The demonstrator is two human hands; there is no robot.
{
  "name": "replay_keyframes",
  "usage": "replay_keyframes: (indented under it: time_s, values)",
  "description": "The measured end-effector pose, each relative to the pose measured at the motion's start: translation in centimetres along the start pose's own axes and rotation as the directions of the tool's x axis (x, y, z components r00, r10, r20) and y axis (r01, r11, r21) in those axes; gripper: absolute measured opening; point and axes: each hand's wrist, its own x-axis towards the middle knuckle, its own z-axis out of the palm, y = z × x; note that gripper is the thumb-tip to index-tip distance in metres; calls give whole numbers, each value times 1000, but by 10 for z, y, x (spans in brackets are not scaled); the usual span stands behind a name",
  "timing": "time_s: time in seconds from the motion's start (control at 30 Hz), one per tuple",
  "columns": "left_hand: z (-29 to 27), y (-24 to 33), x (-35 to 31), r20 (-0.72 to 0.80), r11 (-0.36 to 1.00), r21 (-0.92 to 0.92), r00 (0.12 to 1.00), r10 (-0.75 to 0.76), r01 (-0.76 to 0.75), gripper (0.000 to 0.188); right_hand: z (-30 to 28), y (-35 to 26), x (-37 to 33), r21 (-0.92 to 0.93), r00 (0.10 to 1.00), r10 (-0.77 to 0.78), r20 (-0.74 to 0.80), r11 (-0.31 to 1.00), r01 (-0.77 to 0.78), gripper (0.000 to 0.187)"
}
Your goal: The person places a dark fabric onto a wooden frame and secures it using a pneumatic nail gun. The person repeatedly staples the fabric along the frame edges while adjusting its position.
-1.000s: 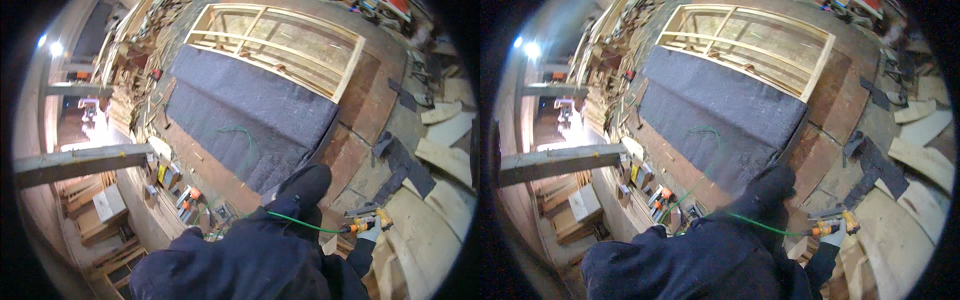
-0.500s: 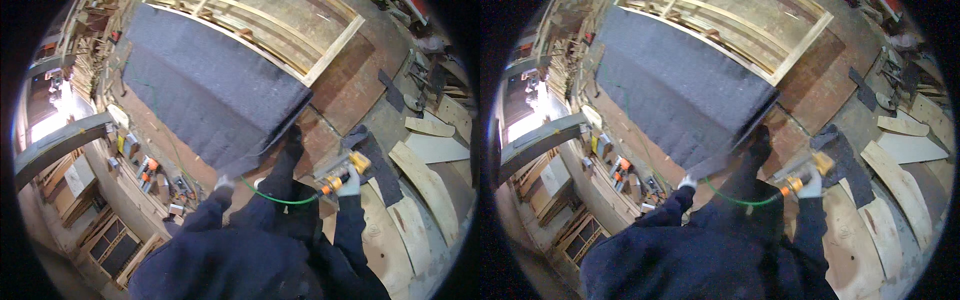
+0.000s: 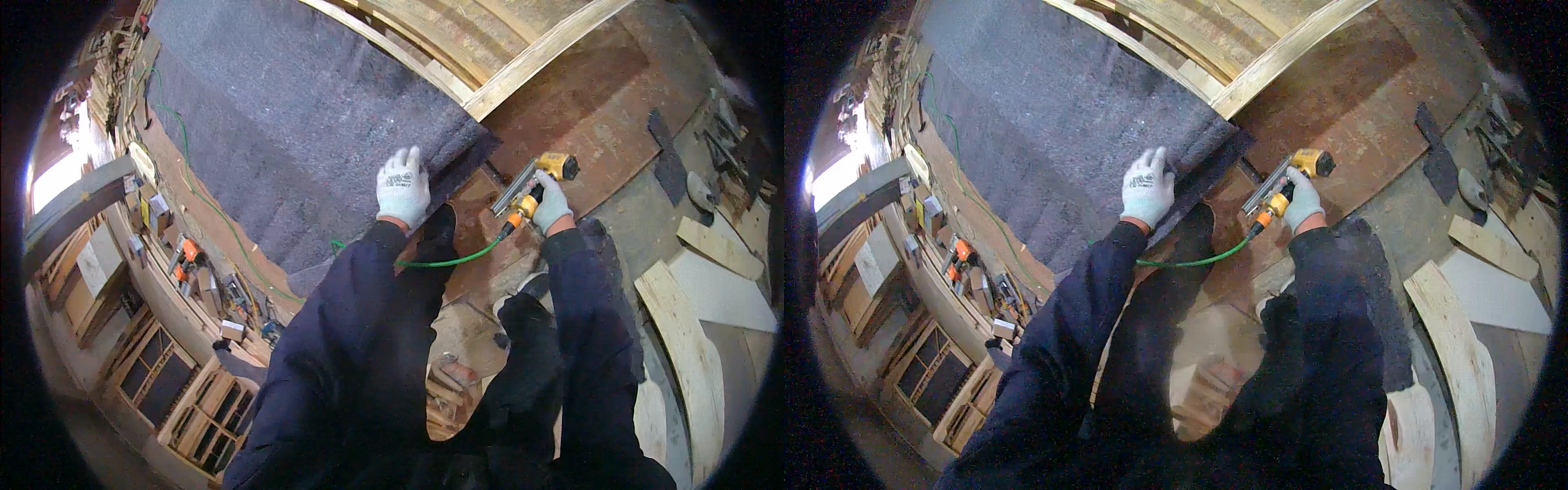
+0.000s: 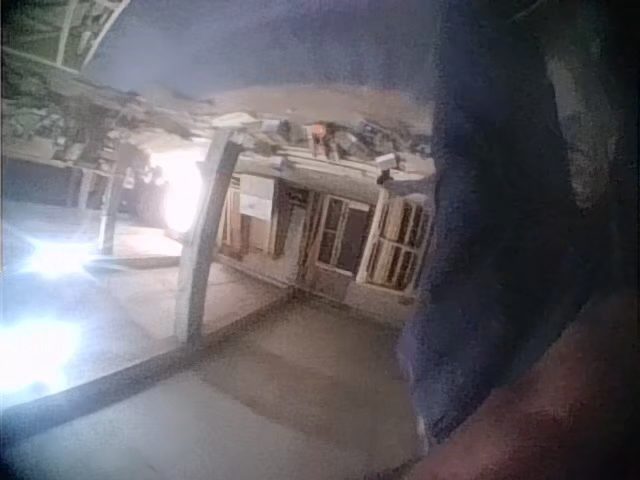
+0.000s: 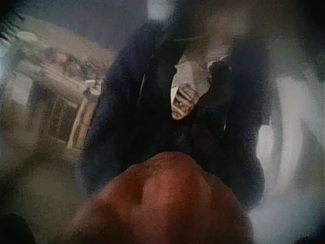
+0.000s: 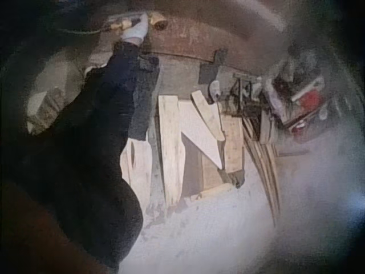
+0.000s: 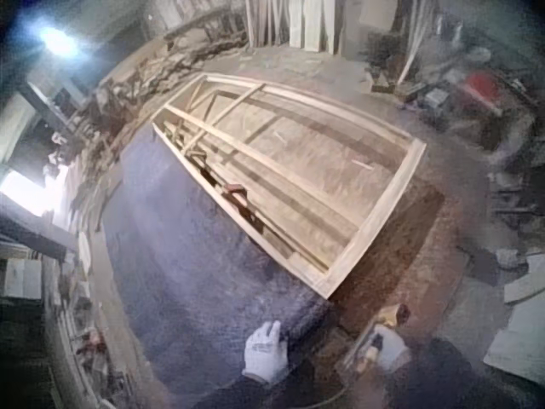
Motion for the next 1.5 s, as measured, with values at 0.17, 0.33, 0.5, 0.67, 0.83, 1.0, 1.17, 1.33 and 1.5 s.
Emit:
replay_keyframes:
  time_s: [0.17,0.33,0.5,0.67,0.83,1.0,1.17,1.33,1.5]
  values:
    - [65,-10,-1,-38,998,52,998,47,-45,70,-59,20,89,-63,992,-33,122,997,41,13]
    - [95,-18,-5,-196,997,17,978,74,-72,73,-126,40,117,-326,999,-2,50,945,18,20]
    - [98,-24,-7,-273,997,3,959,71,-73,75,-88,-10,105,-850,972,15,236,-482,214,43]
    - [101,-24,-11,-342,998,16,938,57,-55,72,48,-25,109,-749,673,-374,638,-97,656,59]
    - [99,-19,-19,-422,999,31,905,48,-39,67,101,-12,121,-679,607,-344,717,-146,719,44]
    - [94,-8,-24,-496,999,-26,868,15,-32,62,84,-4,117,-648,588,-300,751,-159,745,34]
    - [96,0,-21,-515,1000,-23,857,-20,9,59,110,-4,103,-493,439,-226,870,-456,741,44]
    - [103,7,-24,-537,997,-40,840,-80,69,57,120,-6,71,-492,482,-113,869,-300,817,45]
    - [104,19,-27,-615,990,-57,777,-134,126,55,112,-10,49,-425,416,-92,905,-131,896,42]
